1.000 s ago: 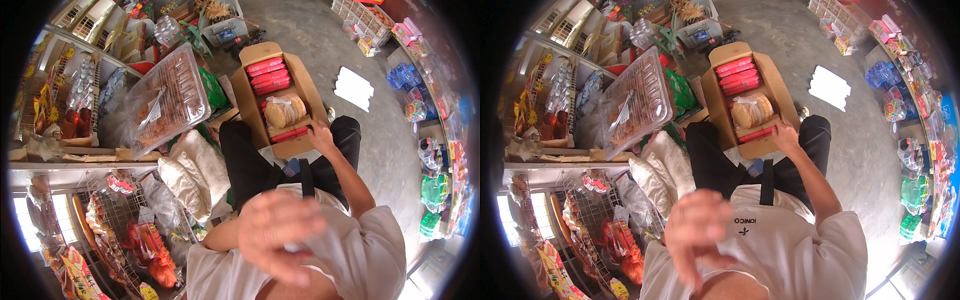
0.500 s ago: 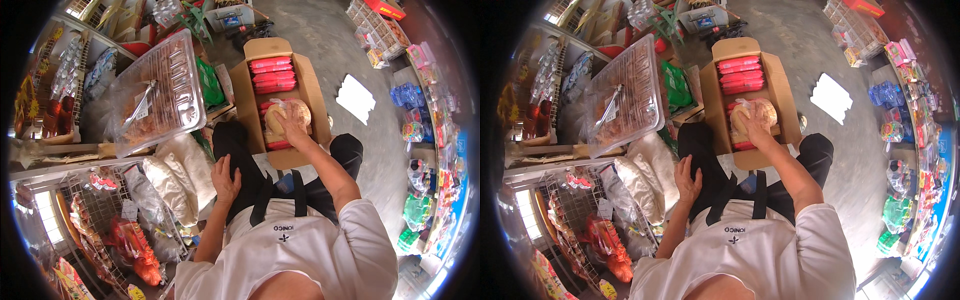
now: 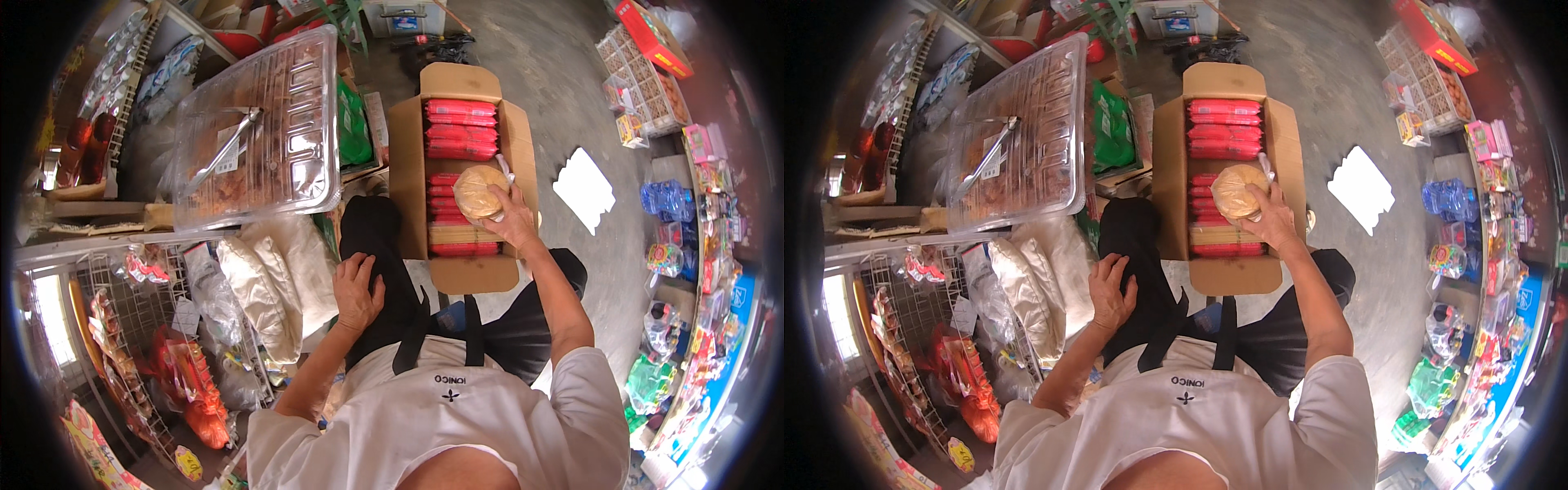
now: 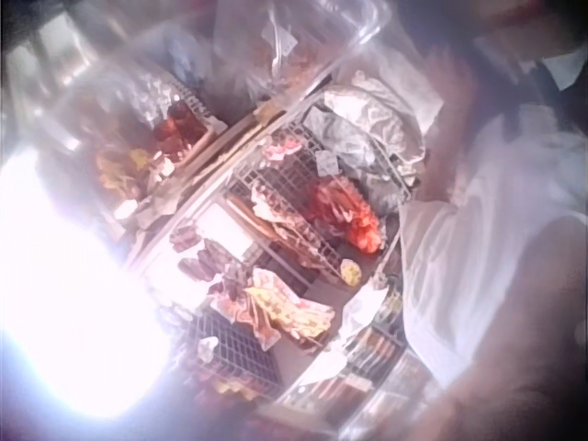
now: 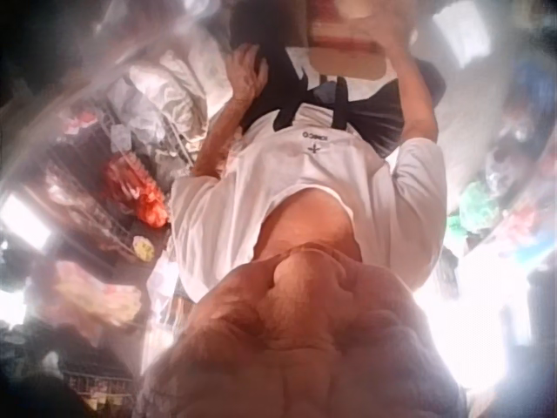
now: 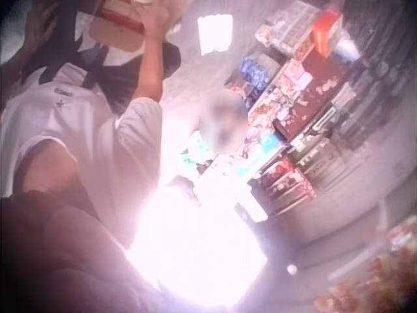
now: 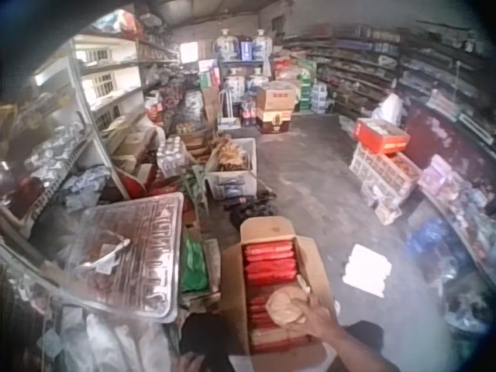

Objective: The person sits on the floor and packs red packaged items and a wrapped round item into a cardboard box. They repeatedly pick up, place, and adjust the items within the box to fit them neatly.

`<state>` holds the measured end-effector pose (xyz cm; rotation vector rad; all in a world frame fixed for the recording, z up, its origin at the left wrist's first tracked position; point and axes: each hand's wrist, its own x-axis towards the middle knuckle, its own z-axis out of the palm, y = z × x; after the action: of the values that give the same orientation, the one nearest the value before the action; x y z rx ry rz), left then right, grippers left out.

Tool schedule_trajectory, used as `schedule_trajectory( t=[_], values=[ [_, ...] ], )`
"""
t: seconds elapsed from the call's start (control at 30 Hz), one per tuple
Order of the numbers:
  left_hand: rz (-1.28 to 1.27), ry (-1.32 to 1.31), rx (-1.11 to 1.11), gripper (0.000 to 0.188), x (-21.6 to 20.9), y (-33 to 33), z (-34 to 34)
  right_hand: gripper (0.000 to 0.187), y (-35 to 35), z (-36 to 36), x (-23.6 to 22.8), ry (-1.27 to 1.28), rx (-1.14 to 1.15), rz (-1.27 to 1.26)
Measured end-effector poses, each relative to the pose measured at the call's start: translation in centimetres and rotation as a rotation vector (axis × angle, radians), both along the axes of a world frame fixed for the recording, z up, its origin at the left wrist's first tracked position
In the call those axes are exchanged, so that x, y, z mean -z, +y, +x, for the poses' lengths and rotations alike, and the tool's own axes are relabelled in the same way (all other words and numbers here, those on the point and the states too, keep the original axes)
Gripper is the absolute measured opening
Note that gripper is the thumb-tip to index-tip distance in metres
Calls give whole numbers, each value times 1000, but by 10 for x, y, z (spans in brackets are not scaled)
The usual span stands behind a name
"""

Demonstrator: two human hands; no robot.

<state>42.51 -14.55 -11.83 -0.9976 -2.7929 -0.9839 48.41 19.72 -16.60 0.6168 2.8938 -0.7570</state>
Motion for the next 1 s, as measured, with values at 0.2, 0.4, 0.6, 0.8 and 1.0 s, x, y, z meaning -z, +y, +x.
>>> schedule_trajectory(
  t=[0.2, 0.4, 0.6, 0.8, 1.0],
  values=[
    [-29, 30, 259, 47, -8, 47, -13, 80, 7, -3, 6, 7, 33, -106],
    [434, -777, -17, 63, 73, 158, -27, 87, 6, 14, 5, 157, 54, -229],
    [614, -1303, -97, 68, 135, 206, -33, 68, -2, 32, 39, 270, 480, -428],
    [732, -1422, -105, 63, 92, 213, -33, 56, -8, 9, 37, 337, 478, -378],
    [396, -575, 148, 60, 46, 235, -84, 56, 13, -60, 17, 574, 598, -869]
  ],
)
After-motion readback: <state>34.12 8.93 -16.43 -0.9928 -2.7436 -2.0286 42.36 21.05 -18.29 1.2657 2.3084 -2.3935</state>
